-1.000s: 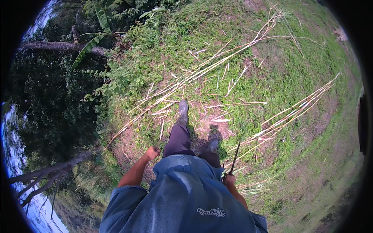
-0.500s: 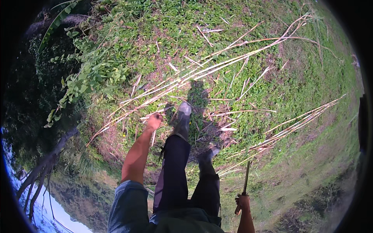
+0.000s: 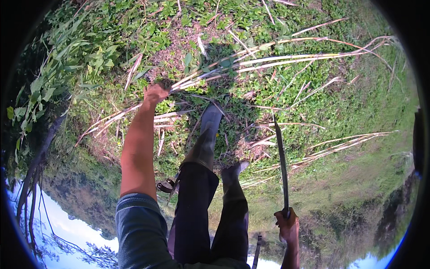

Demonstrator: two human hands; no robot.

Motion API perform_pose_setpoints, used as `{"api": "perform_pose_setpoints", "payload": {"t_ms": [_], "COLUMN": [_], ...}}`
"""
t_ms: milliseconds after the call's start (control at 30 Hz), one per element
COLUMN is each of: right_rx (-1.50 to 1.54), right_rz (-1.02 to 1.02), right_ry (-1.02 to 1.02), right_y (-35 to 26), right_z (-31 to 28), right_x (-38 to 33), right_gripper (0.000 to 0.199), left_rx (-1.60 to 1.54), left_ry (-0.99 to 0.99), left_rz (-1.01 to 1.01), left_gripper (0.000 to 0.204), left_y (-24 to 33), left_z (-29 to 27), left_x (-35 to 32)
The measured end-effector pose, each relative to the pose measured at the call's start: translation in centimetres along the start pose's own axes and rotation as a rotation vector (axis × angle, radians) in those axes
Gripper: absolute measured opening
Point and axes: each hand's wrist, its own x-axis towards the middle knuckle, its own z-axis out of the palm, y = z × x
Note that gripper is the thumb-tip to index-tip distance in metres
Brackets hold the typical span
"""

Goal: The person uses a machete to cut long, thin sticks into shorter segments in an outdoor grassy area. They repeatedly pick up sticks, position them, and chop them into pieces, which are then dropped onto the ground.

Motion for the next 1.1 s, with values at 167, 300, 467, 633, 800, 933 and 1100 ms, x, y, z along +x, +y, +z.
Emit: {"api": "perform_pose_setpoints", "payload": {"t_ms": [167, 300, 467, 633, 800, 933, 1100], "right_rx": [-0.062, 0.109, 0.319, 0.548, 1.123, 1.22, 1.04], "right_rz": [-0.065, 0.015, -0.031, -0.249, -0.658, -0.898, -0.971], "right_ry": [0.015, 0.038, 0.008, 0.195, 0.321, 0.312, 0.378], "right_y": [1.0, 8.5, 17.3, 26.6, 24.6, 17.6, 9.9], "right_z": [-2.3, -2.5, -2.5, 0.8, -0.4, -5.7, -8.0], "right_x": [-3.9, -7.5, -11.8, -11.9, -13.4, -16.9, -20.6], "right_gripper": [0.028, 0.032, 0.029, 0.017, 0.014, 0.023, 0.027], "left_rx": [-0.568, -0.105, -0.026, 0.161, 0.222, 0.29, 0.214], "left_ry": [-0.206, 0.108, 0.307, 0.463, 0.769, 0.912, 1.045], "left_rz": [0.249, 0.147, 0.232, 0.238, 0.442, 0.52, 0.468], "left_gripper": [0.042, 0.051, 0.051, 0.048, 0.033, 0.026, 0.022], "left_y": [-4.4, 4.7, 6.9, 11.1, 14.7, 17.1, 17.8], "left_z": [-0.2, -7.3, -14.2, -20.8, -23.3, -21.9, -19.1], "left_x": [-10.6, -24.5, -43.2, -62.7, -79.9, -89.9, -96.2]}}
